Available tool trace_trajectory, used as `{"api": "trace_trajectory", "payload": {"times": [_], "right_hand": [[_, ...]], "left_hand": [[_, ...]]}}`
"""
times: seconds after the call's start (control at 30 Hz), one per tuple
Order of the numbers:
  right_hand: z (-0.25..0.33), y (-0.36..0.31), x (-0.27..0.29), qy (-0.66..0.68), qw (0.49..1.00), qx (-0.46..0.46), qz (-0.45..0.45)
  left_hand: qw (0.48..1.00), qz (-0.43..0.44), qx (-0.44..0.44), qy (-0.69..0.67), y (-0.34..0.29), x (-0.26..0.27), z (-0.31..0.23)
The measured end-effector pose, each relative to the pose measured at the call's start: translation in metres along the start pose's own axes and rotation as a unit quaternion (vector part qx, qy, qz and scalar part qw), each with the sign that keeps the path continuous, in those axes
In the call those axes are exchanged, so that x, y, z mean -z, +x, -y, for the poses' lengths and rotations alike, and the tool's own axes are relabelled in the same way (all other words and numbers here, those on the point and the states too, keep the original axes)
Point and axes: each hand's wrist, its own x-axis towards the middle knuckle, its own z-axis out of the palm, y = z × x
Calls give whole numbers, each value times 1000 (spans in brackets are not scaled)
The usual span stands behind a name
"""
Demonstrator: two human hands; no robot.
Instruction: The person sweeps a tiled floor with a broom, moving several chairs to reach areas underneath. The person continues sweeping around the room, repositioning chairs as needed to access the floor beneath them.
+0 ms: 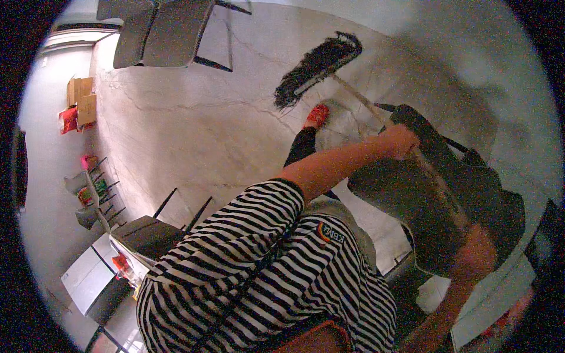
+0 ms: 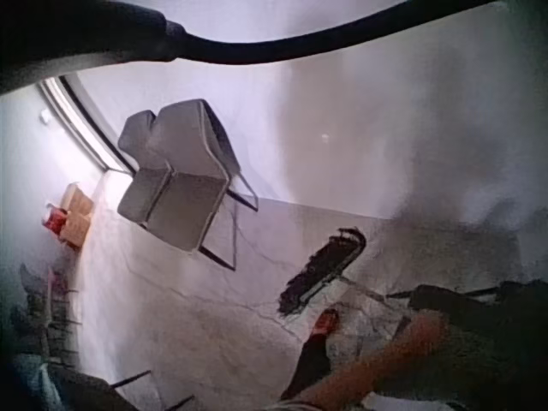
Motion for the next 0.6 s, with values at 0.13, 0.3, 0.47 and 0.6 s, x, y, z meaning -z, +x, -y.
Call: {"api": "trace_trajectory", "payload": {"times": [0.13, 0.3, 0.47, 0.6], "right_hand": [[-48, 107, -6, -10, 984, 75, -158], [-13, 240, 64, -33, 957, 218, -191], [67, 315, 126, 20, 904, 355, -238], [170, 328, 146, 117, 836, 458, -280]], "left_hand": [[991, -58, 124, -2, 34, 53, 36], [950, -220, 220, 1, 21, 122, 88], [901, -352, 251, 47, -76, 162, 141], [878, -343, 332, 38, -221, 149, 148]]}}
